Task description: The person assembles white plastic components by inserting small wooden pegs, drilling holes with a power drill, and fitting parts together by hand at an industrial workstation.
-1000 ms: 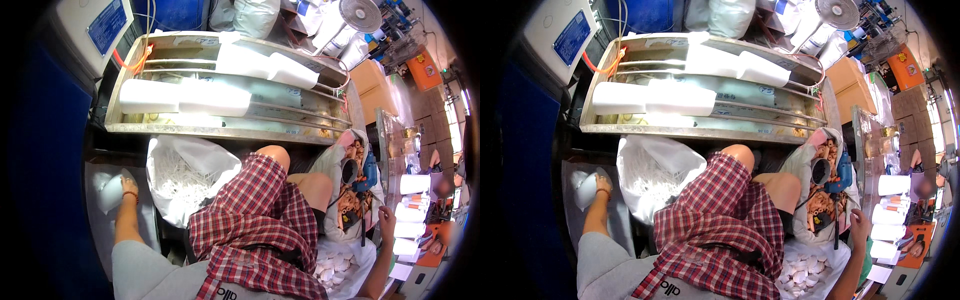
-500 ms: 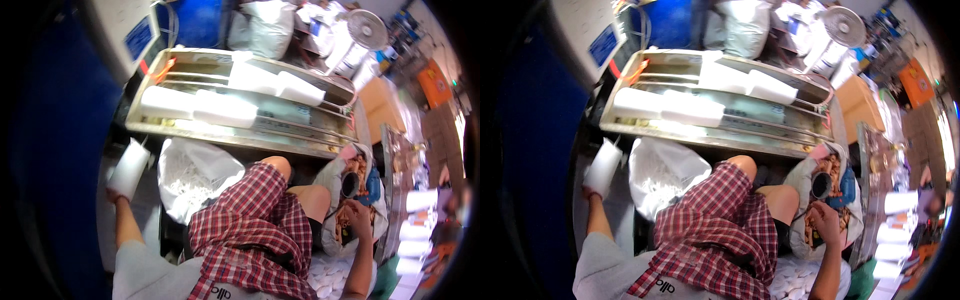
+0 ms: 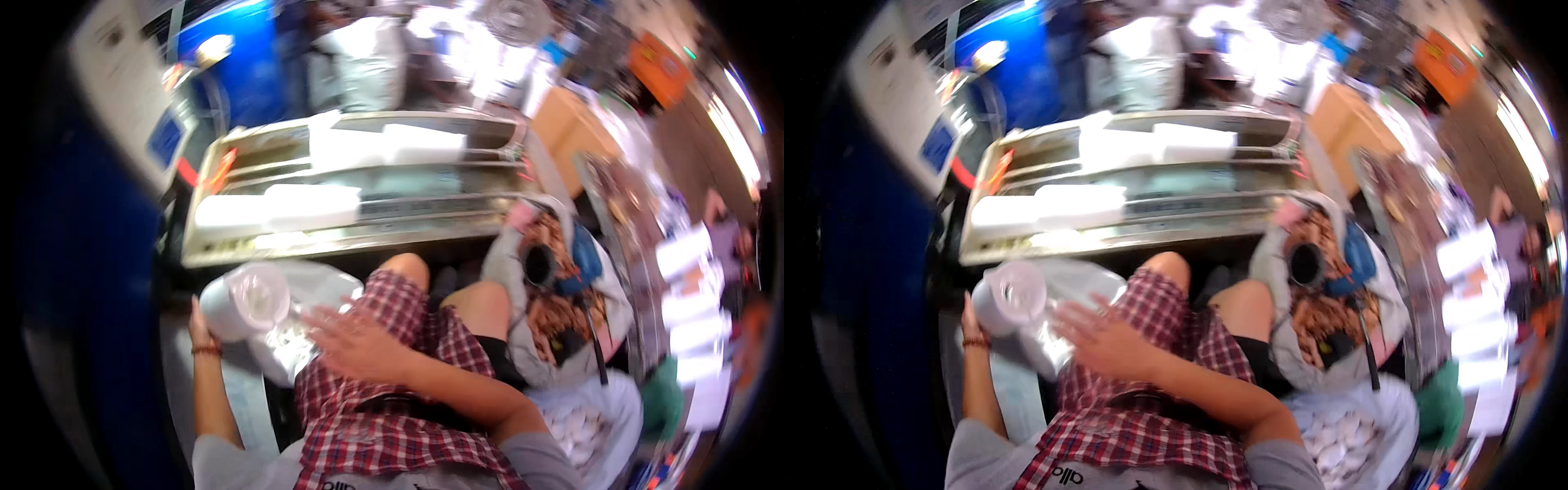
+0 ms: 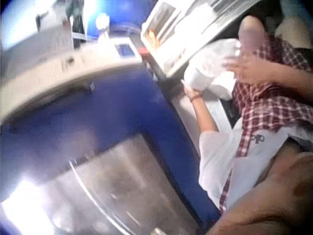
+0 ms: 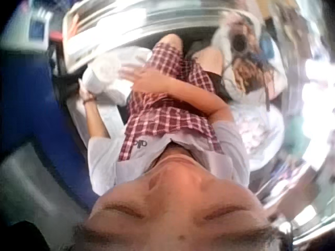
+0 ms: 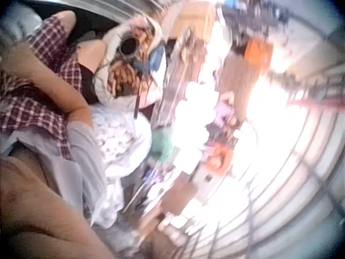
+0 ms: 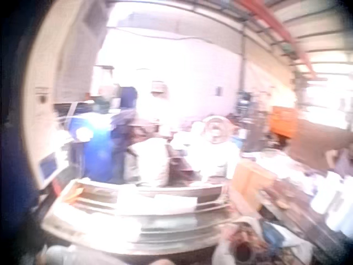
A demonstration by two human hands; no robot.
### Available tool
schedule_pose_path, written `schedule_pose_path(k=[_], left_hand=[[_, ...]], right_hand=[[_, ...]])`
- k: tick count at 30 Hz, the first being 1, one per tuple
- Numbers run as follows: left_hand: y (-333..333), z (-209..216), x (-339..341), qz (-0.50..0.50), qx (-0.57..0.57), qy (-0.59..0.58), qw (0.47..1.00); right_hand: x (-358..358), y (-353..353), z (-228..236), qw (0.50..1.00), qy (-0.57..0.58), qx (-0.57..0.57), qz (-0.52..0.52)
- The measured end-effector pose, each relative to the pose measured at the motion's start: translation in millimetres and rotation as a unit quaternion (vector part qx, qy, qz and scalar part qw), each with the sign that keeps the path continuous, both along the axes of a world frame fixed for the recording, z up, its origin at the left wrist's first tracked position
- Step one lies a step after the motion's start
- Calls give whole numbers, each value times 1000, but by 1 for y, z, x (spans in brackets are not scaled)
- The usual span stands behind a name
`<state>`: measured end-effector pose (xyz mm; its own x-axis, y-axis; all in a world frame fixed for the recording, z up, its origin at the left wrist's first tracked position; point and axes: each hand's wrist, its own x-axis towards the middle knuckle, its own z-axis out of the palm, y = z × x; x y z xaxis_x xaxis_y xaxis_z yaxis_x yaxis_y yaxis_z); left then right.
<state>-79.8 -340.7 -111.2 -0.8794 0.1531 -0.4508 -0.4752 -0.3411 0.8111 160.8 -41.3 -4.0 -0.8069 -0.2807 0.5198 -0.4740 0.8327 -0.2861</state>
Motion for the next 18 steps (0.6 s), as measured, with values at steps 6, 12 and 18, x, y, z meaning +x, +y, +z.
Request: schedule_pose_path(k=[6,12,18], left_hand=[[62,-52,52,-153,-2,-57,987],[96,-40,72,-309,11,-99,946],[80,-72,66,-339,41,-112,933]], right_hand=[[9,-15,-40,1000,-10,9,-26],[10,-18,-45,999,22,-24,-40],[6,-25,-46,996,-26,-83,0]])
